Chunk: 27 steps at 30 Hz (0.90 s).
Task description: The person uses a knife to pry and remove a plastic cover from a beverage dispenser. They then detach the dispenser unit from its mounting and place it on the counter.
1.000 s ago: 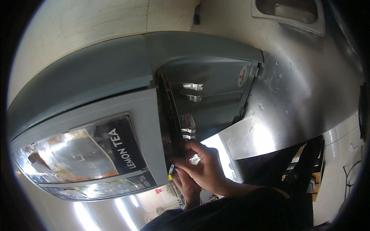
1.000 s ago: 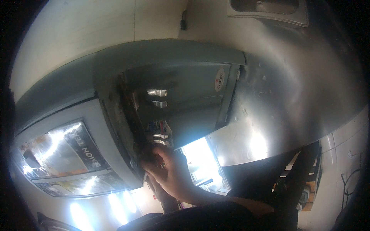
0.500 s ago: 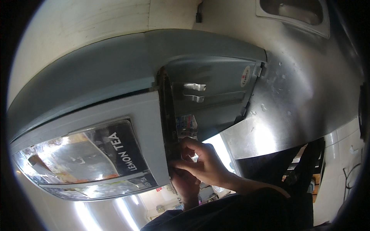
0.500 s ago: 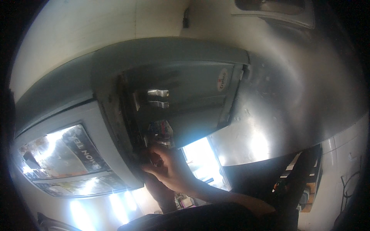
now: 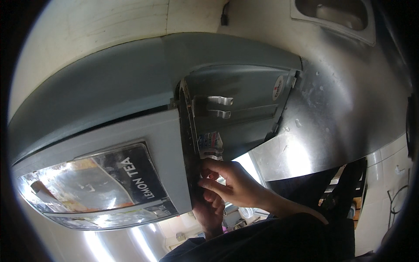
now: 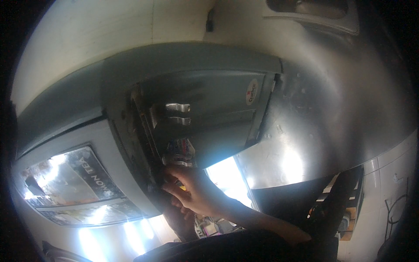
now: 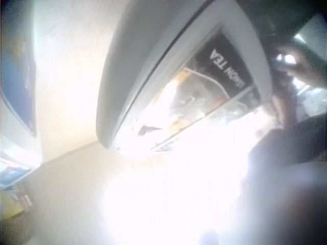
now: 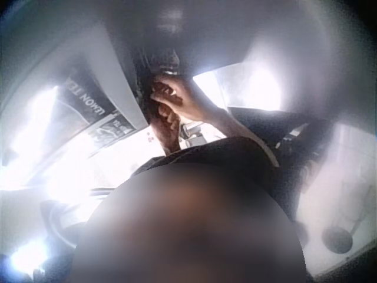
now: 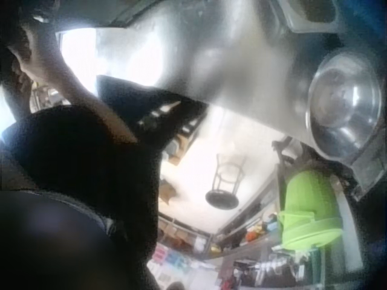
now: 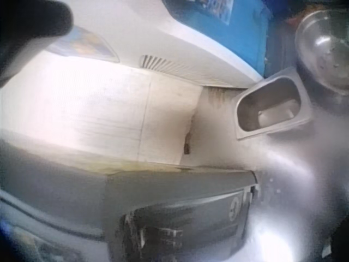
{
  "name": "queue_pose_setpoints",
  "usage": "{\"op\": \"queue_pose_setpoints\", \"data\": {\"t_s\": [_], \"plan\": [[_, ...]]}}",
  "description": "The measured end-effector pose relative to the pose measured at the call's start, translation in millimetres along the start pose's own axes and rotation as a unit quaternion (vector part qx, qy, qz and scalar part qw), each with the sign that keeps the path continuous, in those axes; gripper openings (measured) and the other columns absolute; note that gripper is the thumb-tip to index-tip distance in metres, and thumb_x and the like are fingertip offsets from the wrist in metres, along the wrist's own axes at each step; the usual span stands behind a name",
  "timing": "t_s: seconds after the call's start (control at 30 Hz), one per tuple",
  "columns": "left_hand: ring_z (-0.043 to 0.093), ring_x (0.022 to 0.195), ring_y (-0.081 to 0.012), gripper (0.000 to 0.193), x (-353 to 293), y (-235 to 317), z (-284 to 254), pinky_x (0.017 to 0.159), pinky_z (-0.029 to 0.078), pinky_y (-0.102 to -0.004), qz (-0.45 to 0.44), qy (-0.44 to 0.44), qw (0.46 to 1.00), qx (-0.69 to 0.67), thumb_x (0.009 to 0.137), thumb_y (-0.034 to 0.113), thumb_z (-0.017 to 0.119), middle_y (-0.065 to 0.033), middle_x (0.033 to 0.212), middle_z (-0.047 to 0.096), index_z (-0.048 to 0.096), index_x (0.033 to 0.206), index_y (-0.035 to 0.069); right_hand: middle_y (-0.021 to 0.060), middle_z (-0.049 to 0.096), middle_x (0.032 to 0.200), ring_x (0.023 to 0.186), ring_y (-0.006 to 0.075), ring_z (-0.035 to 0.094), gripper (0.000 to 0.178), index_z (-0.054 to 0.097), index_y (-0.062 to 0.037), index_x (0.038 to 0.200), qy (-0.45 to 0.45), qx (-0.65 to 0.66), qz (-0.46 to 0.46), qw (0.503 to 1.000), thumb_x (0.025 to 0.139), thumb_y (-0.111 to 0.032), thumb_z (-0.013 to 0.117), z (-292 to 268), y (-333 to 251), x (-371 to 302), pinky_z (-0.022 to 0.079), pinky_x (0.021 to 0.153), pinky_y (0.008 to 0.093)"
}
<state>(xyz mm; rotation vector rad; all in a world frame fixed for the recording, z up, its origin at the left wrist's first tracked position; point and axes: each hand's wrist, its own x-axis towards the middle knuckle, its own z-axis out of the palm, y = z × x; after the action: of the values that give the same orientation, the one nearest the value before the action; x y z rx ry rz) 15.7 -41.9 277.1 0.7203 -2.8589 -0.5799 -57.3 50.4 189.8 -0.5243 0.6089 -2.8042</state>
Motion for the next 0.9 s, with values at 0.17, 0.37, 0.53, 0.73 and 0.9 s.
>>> {"op": "queue_pose_setpoints", "data": {"t_s": [0.17,0.37,0.53,0.73,0.9], "plan": [[0.05,0.106,-0.0189,0.049,-12,2,20,0.087,0.04,-0.0311,0.019,0.027,0.986,-0.161,0.096,0.045,0.032,-0.0105,0.126,0.048,0.048,0.121,0.005,0.0122,0.063,0.09,0.08,0.0219,0.065,0.019,0.057,-0.0009,0.099,0.123,-0.03,-0.092,0.988,0.085,-0.012,0.062,16,4,-4,0.053,0.072,0.032],[0.058,0.085,-0.0104,0.046,-5,-12,17,0.069,0.048,-0.023,-0.16,0.105,0.867,-0.459,0.096,0.044,0.033,-0.0054,0.101,0.058,0.05,0.113,0.005,0.0125,0.063,0.09,0.079,0.0222,0.065,0.025,0.054,-0.0015,0.107,0.126,-0.065,-0.071,0.987,0.086,-0.013,0.061,19,3,-5,0.054,0.073,0.0342],[0.05,0.055,-0.0003,0.043,9,-13,3,0.037,0.032,-0.0129,-0.065,-0.09,0.853,-0.511,0.096,0.044,0.034,-0.0005,0.08,0.059,0.053,0.104,0.006,0.0124,0.063,0.09,0.078,0.021,0.065,0.027,0.05,-0.001,0.113,0.074,-0.034,-0.062,0.995,0.088,-0.01,0.058,12,2,1,0.053,0.073,0.0336],[0.042,0.048,-0.001,0.039,-2,14,22,0.035,0.03,-0.0131,-0.141,0.06,0.869,-0.471,0.095,0.046,0.038,0.0041,0.067,0.046,0.051,0.089,0.01,0.0099,0.064,0.083,0.073,0.0186,0.065,0.022,0.055,-0.0009,0.106,0.091,0.013,-0.039,0.995,0.086,-0.009,0.061,12,2,4,0.053,0.07,0.0312],[0.039,0.047,-0.0015,0.039,-7,24,36,0.034,0.028,-0.0141,-0.13,0.075,0.88,-0.451,0.093,0.048,0.04,0.0046,0.064,0.044,0.05,0.084,0.011,0.0084,0.064,0.081,0.071,0.0175,0.064,0.015,0.06,-0.0016,0.092,0.131,-0.008,-0.07,0.989,0.082,-0.01,0.066,18,-4,3,0.052,0.068,0.0289]]}}
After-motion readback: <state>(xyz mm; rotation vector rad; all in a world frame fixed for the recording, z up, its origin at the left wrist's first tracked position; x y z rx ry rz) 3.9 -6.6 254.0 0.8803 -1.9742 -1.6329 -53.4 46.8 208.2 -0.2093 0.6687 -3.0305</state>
